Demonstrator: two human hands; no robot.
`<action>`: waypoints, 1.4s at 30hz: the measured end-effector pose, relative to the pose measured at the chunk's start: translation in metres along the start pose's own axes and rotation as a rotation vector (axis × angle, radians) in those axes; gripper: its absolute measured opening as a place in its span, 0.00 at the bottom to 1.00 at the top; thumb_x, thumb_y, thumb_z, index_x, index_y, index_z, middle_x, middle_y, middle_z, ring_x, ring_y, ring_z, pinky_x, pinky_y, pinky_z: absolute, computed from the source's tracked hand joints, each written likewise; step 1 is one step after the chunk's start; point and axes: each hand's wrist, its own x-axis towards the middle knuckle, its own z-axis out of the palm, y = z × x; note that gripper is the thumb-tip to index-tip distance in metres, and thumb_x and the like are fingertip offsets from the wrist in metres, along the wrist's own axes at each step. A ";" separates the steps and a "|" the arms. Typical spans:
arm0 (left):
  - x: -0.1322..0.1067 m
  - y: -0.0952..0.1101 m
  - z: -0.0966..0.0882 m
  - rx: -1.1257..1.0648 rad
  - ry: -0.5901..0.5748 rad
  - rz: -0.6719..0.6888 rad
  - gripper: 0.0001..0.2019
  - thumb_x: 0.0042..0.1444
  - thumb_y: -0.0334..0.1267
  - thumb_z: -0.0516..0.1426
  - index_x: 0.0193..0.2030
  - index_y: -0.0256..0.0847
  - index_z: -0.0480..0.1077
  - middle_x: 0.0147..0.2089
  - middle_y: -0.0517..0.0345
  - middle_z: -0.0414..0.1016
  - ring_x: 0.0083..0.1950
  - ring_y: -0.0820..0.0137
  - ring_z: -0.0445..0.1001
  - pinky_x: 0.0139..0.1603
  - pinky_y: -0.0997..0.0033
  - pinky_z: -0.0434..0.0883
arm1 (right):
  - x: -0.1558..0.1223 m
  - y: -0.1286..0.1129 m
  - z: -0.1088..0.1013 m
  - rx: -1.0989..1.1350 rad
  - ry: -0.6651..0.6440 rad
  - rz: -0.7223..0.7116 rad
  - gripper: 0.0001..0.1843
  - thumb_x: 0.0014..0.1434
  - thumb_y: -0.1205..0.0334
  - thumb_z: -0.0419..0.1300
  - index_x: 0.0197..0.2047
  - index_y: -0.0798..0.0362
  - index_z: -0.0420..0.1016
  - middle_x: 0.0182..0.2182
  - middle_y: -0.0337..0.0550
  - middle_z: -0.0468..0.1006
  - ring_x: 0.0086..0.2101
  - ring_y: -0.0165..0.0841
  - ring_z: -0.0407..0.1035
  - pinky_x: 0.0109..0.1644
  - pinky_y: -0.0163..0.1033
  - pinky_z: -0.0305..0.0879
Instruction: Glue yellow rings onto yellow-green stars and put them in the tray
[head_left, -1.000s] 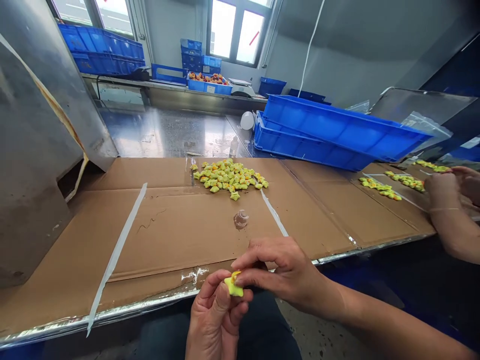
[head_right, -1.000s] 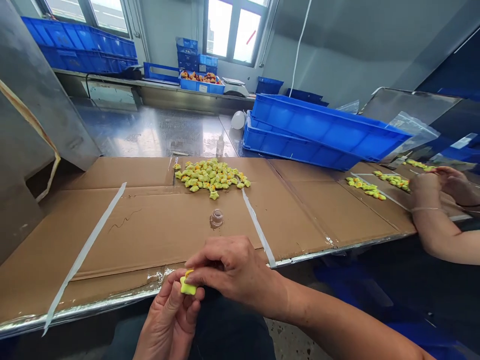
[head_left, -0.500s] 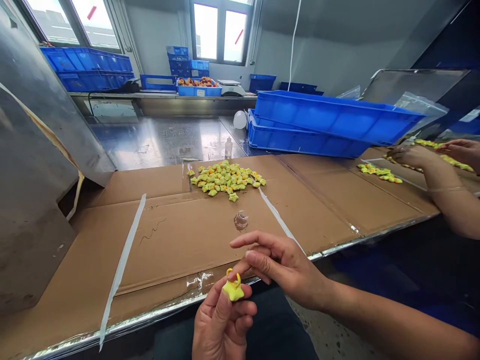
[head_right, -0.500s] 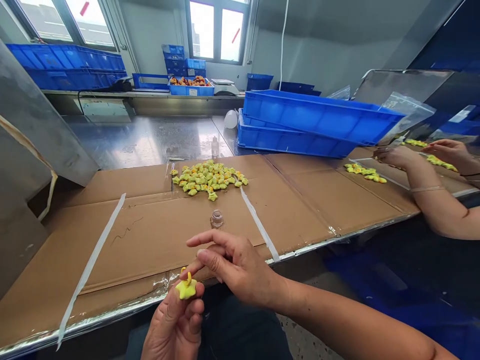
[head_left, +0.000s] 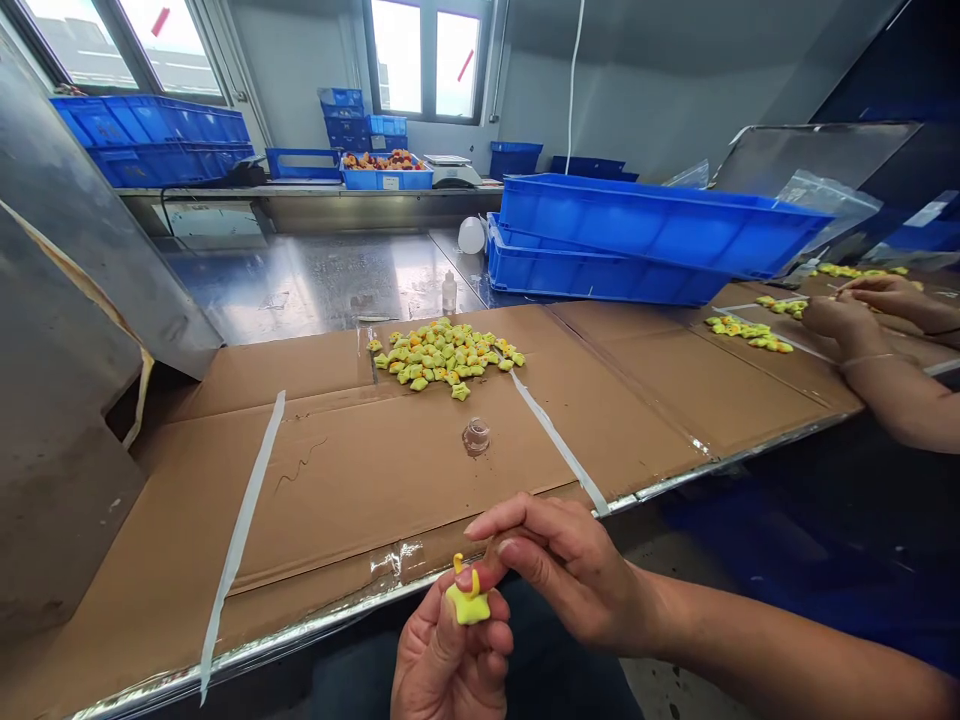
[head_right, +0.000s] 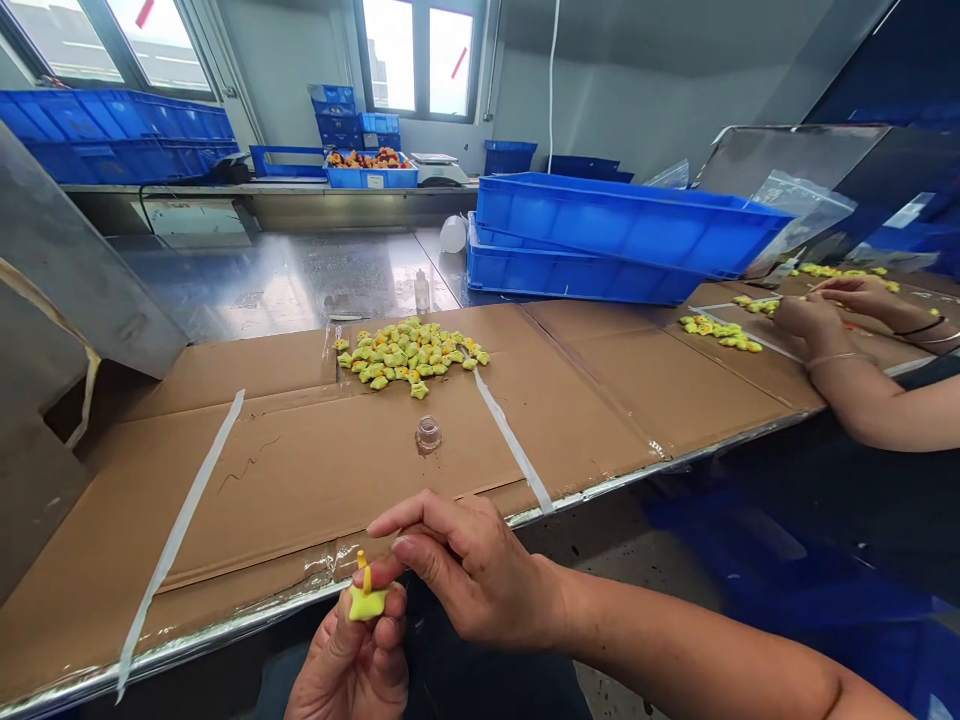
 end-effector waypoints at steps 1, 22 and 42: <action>0.000 0.000 0.002 0.014 0.015 0.004 0.10 0.41 0.27 0.69 0.33 0.40 0.81 0.29 0.52 0.84 0.26 0.74 0.81 0.29 0.87 0.75 | 0.000 0.001 0.000 -0.007 -0.004 -0.013 0.10 0.69 0.65 0.48 0.51 0.56 0.66 0.33 0.44 0.81 0.33 0.30 0.76 0.37 0.31 0.69; 0.003 -0.001 0.006 0.115 0.047 0.075 0.11 0.34 0.34 0.72 0.28 0.40 0.80 0.22 0.58 0.80 0.19 0.77 0.76 0.20 0.88 0.72 | 0.000 0.009 -0.001 -0.064 -0.021 -0.173 0.13 0.69 0.67 0.47 0.52 0.59 0.67 0.31 0.47 0.81 0.31 0.33 0.74 0.36 0.35 0.68; 0.009 -0.024 0.008 0.645 0.417 1.113 0.12 0.43 0.31 0.67 0.37 0.39 0.76 0.35 0.59 0.84 0.32 0.69 0.82 0.37 0.80 0.77 | -0.027 0.000 0.012 -0.320 0.079 -0.315 0.18 0.64 0.76 0.47 0.57 0.61 0.62 0.41 0.52 0.78 0.28 0.31 0.72 0.32 0.35 0.66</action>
